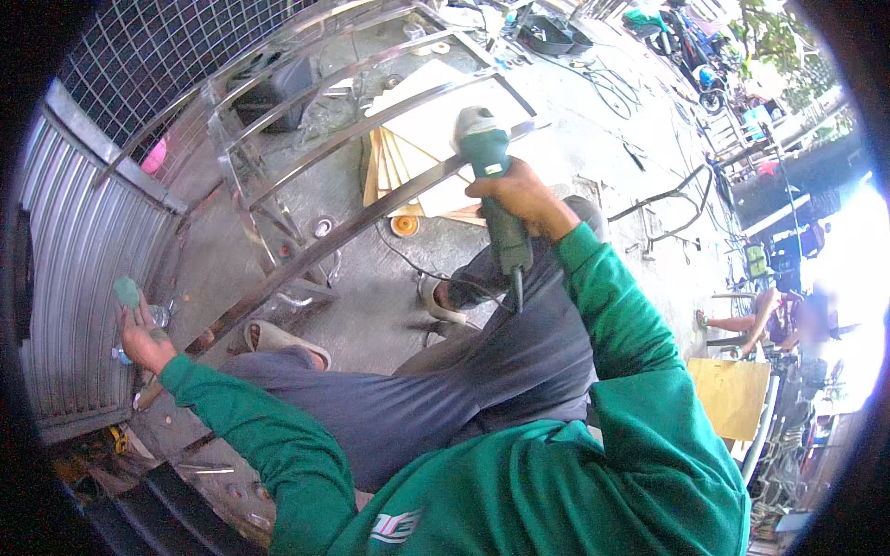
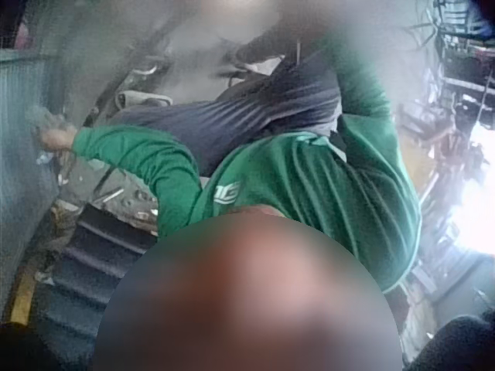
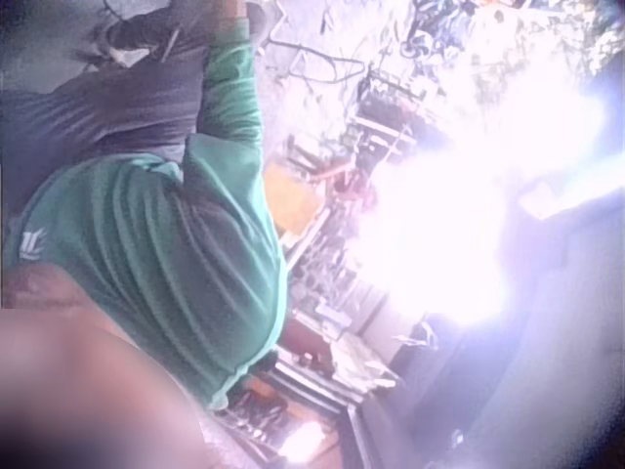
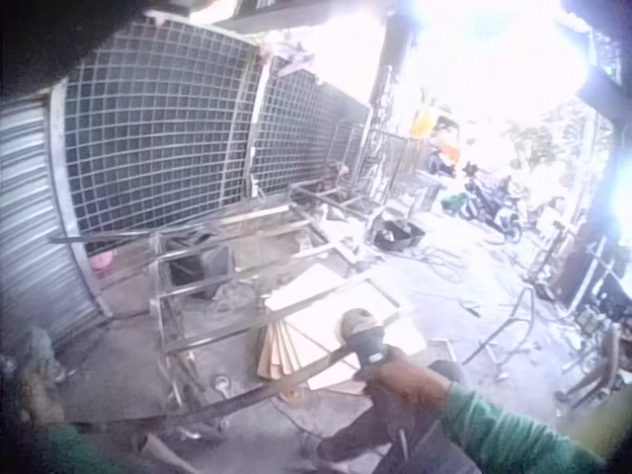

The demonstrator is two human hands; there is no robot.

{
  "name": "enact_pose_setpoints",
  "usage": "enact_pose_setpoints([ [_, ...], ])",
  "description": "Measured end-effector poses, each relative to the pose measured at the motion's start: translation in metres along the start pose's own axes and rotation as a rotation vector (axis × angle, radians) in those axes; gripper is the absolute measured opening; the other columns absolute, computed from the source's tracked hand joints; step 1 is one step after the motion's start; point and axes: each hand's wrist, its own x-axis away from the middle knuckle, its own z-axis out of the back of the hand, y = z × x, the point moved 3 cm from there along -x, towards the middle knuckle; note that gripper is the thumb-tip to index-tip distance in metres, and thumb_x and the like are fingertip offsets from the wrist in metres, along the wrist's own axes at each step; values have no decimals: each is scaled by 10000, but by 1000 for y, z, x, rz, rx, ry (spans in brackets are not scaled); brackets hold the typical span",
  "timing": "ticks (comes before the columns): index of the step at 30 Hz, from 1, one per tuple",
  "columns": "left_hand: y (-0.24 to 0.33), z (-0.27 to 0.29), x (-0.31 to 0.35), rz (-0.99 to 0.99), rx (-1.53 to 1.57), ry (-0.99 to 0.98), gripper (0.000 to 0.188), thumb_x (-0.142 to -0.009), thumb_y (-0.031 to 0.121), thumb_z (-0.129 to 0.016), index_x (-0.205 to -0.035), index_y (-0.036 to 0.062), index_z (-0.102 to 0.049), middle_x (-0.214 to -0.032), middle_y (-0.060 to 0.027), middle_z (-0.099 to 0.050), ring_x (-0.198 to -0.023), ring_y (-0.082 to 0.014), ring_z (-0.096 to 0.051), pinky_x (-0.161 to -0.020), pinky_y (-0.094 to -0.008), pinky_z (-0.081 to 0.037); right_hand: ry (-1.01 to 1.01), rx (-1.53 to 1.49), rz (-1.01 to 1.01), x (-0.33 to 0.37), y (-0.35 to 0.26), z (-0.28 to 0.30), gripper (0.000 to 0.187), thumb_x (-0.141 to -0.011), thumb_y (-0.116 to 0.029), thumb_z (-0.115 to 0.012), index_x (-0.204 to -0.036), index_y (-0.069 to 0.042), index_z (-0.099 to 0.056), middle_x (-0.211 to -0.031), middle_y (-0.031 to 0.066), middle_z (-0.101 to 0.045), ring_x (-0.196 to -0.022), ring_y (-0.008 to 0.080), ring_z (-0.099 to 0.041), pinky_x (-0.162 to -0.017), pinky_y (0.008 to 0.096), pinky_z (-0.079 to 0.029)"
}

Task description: The person uses an angle grinder to smooth the edges of a rectangular metal frame. They hold the frame with one hand and operate the grinder with the other, moving along the frame's edges. The person then lifts and repositions the frame to continue grinding.

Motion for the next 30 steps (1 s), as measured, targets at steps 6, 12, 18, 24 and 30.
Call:
enact_pose_setpoints([
  [6, -1, -22, 1, 22, 25, -34, 468, -1046, 27, -443, -1473, -157, -386, -1491, -299, -477, -1326, -454, -558, -1173, -475, -467, 216, -75, -58, -17, 15, 83, 361, -820, -159, -794, -1037, 69, -619, -826, 173, -680, -625, 249, -710, -516, 381, -597],
  [12, 6, -49, 15, 1, -119, -87, 482, -1051, 41, -438, -1492, -147, -378, -1492, -303, -475, -1322, -451, -562, -1177, -472, -455, 275, -88, -77, -30, 21, 117, 347, -826, -182, -788, -1015, 67, -637, -837, 153, -680, -684, 239, -722, -567, 353, -598],
  [18, 6, -64, 18, 57, -135, -83, 490, -1071, 116, -438, -1499, -113, -367, -1542, -272, -439, -1408, -412, -492, -1229, -456, -375, 198, -74, -46, -33, 29, 117, 363, -827, -177, -791, -1029, 70, -618, -835, 156, -672, -664, 235, -711, -553, 355, -594],
  [24, -17, -26, -12, 14, -155, -152, 500, -1075, 118, -442, -1509, -111, -346, -1544, -270, -442, -1422, -406, -477, -1235, -449, -369, 316, -191, -46, -50, 32, 109, 371, -828, -173, -792, -1047, 66, -610, -833, 153, -667, -652, 226, -703, -552, 354, -596],
  [30, -52, 2, -49, 375, 737, -698, 443, -1044, 26, -459, -1461, -124, -437, -1478, -282, -494, -1323, -441, -558, -1143, -467, -502, 92, -95, 77, -22, 23, 83, 439, -805, -132, -810, -1111, 78, -576, -858, 143, -667, -658, 225, -709, -558, 363, -599],
])
